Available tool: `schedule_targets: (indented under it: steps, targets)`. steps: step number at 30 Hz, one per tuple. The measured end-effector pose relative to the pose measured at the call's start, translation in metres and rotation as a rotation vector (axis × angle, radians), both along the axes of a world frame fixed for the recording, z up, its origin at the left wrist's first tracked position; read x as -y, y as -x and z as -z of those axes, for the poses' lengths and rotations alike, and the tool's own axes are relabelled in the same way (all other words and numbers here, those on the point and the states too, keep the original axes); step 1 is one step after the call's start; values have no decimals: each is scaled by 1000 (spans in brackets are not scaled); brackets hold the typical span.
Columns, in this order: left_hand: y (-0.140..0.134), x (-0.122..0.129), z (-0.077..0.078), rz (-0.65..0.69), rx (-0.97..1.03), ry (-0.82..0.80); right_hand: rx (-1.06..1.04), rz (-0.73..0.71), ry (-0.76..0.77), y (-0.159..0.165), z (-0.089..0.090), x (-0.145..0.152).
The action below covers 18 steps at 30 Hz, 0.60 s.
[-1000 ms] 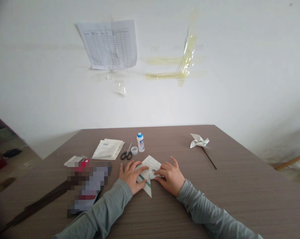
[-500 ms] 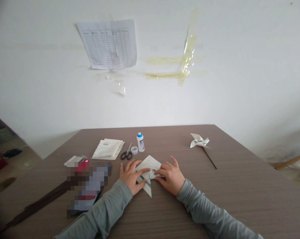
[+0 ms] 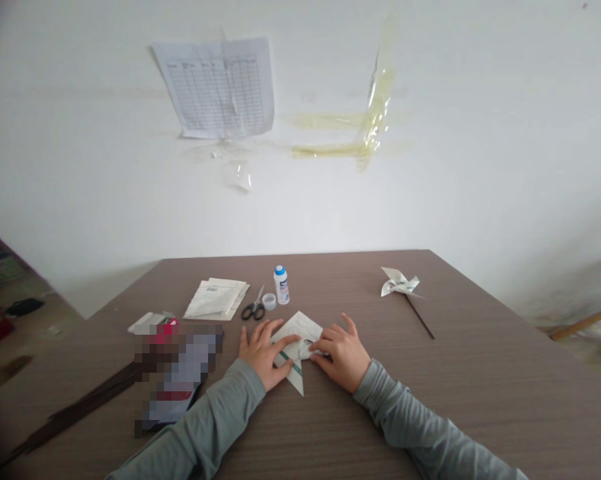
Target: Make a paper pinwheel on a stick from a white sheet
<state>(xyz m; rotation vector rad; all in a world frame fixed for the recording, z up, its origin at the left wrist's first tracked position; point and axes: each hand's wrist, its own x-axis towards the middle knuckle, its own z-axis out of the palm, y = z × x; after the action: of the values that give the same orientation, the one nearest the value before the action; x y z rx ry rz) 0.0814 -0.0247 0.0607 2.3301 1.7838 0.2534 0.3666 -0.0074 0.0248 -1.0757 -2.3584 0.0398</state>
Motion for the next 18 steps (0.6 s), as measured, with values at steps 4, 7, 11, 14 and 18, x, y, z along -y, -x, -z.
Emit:
schedule_targets:
  steps: [4, 7, 11, 14, 18]
  targets:
    - [0, 0, 0, -6, -3, 2, 16, 17, 45, 0, -1, 0]
    - [1, 0, -1, 6, 6, 1, 14, 22, 40, 1, -2, 1]
    - [0, 0, -3, -2, 2, 10, -4, 19, 0, 0, -4, 2]
    - [1, -1, 0, 3, 4, 9, 5, 2, -5, 0, -5, 1]
    - [3, -2, 4, 7, 23, 4, 9, -8, 6, 0, -6, 1]
